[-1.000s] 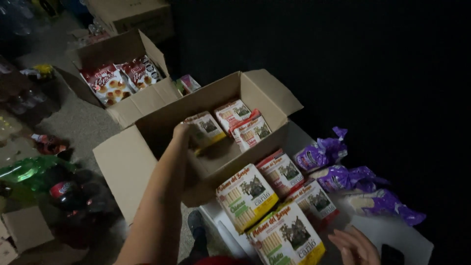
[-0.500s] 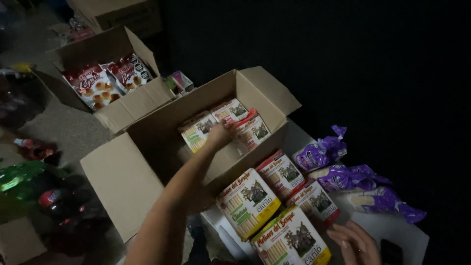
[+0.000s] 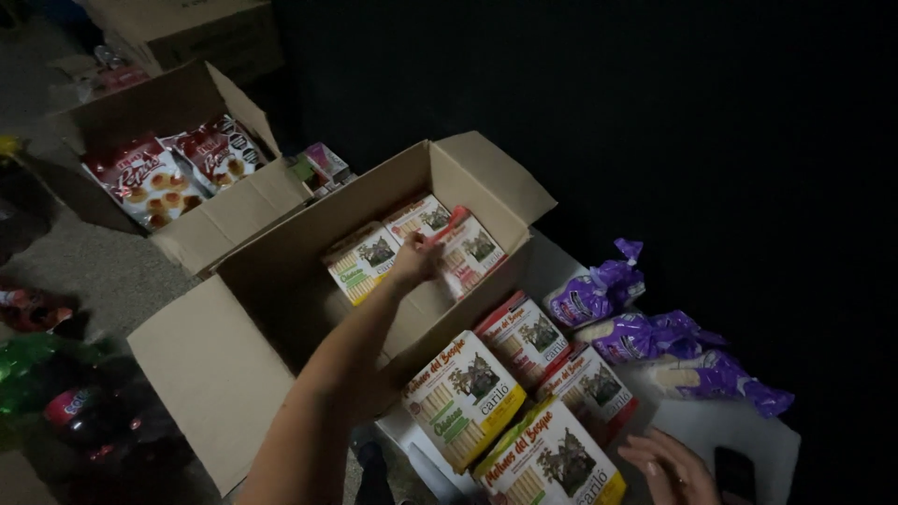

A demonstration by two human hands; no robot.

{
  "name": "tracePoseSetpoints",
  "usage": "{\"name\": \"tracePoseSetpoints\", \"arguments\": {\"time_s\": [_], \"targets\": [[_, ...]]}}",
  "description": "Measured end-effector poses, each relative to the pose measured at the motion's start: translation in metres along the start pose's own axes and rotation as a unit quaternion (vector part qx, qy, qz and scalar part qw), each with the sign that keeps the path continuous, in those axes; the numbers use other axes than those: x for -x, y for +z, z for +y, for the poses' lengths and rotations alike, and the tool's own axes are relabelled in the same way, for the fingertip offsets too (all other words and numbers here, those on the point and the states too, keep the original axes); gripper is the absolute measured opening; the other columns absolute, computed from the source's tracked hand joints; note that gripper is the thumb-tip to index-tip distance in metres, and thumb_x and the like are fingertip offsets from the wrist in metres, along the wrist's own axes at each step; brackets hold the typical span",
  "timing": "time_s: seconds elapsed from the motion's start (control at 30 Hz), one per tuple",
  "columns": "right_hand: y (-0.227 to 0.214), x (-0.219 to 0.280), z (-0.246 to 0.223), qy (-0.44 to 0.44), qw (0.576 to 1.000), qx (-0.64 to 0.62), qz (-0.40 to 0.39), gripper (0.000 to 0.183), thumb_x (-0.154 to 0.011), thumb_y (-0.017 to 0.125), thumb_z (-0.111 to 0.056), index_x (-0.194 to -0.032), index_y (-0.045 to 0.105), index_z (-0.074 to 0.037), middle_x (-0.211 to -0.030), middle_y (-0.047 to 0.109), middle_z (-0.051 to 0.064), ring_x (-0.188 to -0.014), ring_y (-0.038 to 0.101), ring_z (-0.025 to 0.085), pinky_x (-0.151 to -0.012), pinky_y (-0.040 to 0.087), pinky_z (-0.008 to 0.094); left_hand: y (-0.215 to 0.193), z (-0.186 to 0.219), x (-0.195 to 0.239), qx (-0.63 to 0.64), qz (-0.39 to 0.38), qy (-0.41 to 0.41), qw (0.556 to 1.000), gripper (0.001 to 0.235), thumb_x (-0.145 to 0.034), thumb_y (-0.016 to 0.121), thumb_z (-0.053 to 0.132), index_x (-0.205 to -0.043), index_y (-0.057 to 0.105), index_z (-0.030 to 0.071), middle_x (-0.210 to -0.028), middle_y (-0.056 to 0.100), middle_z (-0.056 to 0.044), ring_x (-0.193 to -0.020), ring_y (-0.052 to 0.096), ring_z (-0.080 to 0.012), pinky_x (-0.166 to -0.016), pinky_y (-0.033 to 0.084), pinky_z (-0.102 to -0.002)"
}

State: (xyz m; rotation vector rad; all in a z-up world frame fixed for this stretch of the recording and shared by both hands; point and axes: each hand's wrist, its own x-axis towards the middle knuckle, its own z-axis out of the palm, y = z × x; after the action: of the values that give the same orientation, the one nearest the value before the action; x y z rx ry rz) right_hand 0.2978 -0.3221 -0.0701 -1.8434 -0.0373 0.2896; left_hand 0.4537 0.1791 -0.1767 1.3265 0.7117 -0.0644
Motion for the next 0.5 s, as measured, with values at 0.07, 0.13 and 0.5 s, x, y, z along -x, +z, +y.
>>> {"name": "tracePoseSetpoints", "arguments": {"time_s": [0.07, 0.13, 0.5], "targets": [[0.023, 0.006, -0.037, 0.138, 0.986, -0.031, 0.084, 0.046, -0.098, 0.051, -0.006, -0.143, 0.055, 0.003, -0.135, 0.065, 0.025, -0.127, 0.064, 0.04, -0.117, 0.052, 0.054, -0.011, -0.046, -0.064, 0.317, -0.092, 0.036, 0.943, 0.018, -0.101, 0.061, 0.015, -0.095, 0.045, 0.021, -0.092, 0.063, -0.006, -0.054, 0.049, -0.0137, -0.034, 0.035, -0.024], [0.013, -0.002, -0.02, 0.157, 0.984, -0.056, 0.06, 0.047, -0.098, 0.05, -0.005, -0.144, 0.054, 0.003, -0.139, 0.063, 0.026, -0.13, 0.063, 0.041, -0.117, 0.052, 0.057, -0.012, -0.011, -0.016, 0.32, -0.071, 0.017, 0.945, 0.011, -0.104, 0.055, 0.016, -0.107, 0.046, 0.012, -0.1, 0.062, -0.015, -0.072, 0.057, -0.0238, -0.054, 0.047, -0.036], [0.053, 0.025, -0.088, 0.146, 0.982, 0.095, 0.068, 0.037, -0.099, 0.056, -0.018, -0.129, 0.075, -0.009, -0.121, 0.083, 0.01, -0.104, 0.077, 0.023, -0.083, 0.062, 0.043, 0.017, 0.005, -0.015, -0.426, 0.114, 0.204, 0.874, 0.047, -0.103, 0.049, 0.054, -0.105, 0.054, 0.007, -0.089, 0.072, -0.027, -0.088, 0.07, -0.05, -0.076, 0.051, -0.056]]}}
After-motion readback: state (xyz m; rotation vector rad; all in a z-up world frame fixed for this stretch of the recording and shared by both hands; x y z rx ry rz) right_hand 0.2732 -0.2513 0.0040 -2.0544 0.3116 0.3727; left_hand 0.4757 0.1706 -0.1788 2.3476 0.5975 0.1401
